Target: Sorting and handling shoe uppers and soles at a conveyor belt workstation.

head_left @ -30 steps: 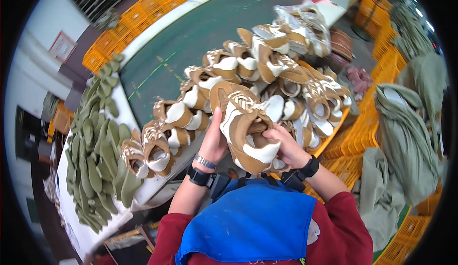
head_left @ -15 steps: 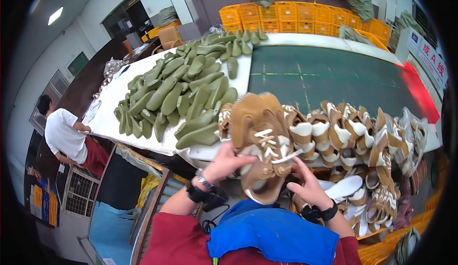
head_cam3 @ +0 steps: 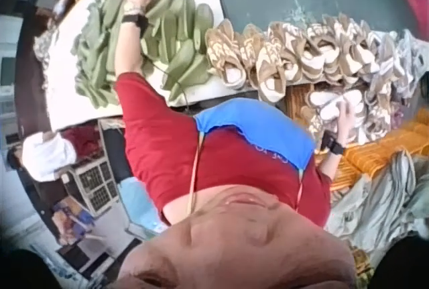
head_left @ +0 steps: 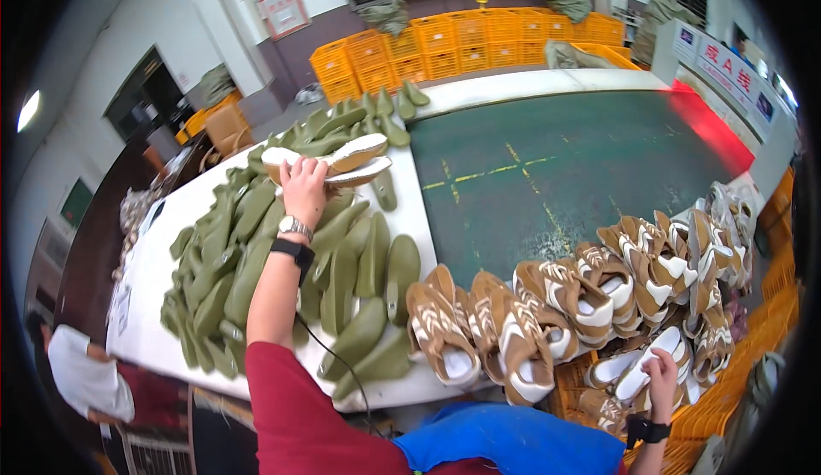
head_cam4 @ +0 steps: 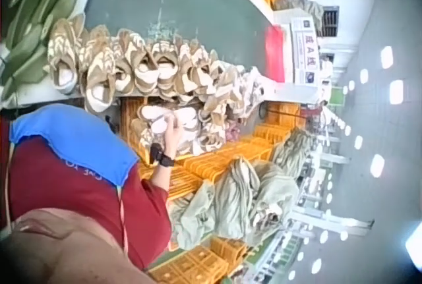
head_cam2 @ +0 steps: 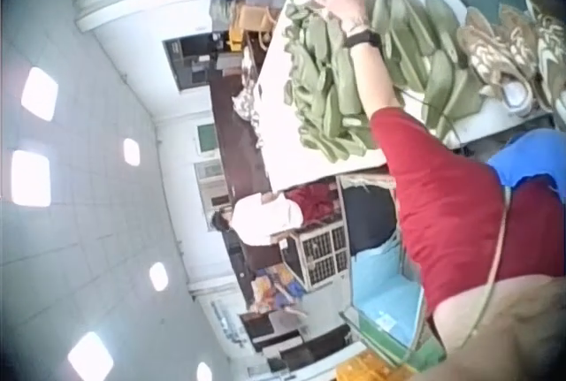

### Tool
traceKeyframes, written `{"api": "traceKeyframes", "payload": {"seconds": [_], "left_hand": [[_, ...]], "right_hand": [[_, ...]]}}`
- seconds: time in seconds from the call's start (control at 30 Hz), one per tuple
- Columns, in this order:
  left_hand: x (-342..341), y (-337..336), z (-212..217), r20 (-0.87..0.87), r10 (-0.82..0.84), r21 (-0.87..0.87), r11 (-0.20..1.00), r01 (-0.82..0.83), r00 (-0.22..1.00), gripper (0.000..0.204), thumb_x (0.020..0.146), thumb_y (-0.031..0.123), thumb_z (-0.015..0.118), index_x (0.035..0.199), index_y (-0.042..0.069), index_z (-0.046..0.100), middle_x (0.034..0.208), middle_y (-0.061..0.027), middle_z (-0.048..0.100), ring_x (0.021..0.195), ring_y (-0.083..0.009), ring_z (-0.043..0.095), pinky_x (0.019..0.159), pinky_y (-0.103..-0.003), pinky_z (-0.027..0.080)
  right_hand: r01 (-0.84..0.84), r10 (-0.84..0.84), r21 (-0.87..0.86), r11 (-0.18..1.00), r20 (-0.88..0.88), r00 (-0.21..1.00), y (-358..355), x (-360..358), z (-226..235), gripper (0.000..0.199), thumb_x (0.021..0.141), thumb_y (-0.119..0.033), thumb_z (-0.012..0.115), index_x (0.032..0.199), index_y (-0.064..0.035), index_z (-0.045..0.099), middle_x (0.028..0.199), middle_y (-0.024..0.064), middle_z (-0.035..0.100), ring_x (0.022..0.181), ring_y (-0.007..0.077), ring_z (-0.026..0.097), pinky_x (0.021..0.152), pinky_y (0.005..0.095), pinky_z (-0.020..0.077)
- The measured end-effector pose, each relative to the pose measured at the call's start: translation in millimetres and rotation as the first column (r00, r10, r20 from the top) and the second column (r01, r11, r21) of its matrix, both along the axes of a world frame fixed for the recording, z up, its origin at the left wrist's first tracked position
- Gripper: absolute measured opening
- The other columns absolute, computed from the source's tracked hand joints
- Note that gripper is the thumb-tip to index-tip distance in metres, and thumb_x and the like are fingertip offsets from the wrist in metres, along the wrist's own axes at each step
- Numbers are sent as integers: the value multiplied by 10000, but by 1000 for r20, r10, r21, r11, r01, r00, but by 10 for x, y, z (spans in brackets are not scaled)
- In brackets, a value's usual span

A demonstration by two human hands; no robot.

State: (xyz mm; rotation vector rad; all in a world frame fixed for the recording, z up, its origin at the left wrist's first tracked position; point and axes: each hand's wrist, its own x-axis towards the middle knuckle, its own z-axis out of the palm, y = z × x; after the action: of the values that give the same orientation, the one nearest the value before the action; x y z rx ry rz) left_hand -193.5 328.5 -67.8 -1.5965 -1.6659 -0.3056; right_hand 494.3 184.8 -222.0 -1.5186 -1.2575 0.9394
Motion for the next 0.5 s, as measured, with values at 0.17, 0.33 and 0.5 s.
{"api": "traceKeyframes", "payload": {"seconds": [0.17, 0.33, 0.5], "left_hand": [[-1155, 1112, -832, 71, 402, -75, 915, -397, 913, 393, 829, 160, 447, 1216, 227, 464, 1264, -139, 450, 1247, -319, 313, 983, -569, 185], [-565, 1492, -1339, 50, 334, -656, 722, -221, 941, 221, 761, 176, 493, 917, 149, 646, 905, -102, 650, 948, -270, 596, 970, -581, 204], [-165, 1584, -1223, 206, 177, -689, 724, 15, 962, 389, 697, 239, 611, 1070, 129, 587, 979, -140, 621, 929, -312, 582, 792, -408, 451]], "right_hand": [[246, -240, -97, 964, 71, 968, -508, 103, -174, 176, 834, -60, 491, 987, 19, 526, 642, 48, 546, 577, 94, 516, 551, 212, 417], [448, -430, -237, 862, 126, 894, -1351, 526, -639, 125, 845, -112, 510, 923, -19, 541, 574, 12, 531, 472, 67, 463, 426, 188, 345], [572, -456, -437, 694, 348, 819, -1828, 363, -1031, 278, 849, -213, 500, 1057, -34, 547, 640, 4, 520, 431, 79, 428, 389, 211, 362]]}}
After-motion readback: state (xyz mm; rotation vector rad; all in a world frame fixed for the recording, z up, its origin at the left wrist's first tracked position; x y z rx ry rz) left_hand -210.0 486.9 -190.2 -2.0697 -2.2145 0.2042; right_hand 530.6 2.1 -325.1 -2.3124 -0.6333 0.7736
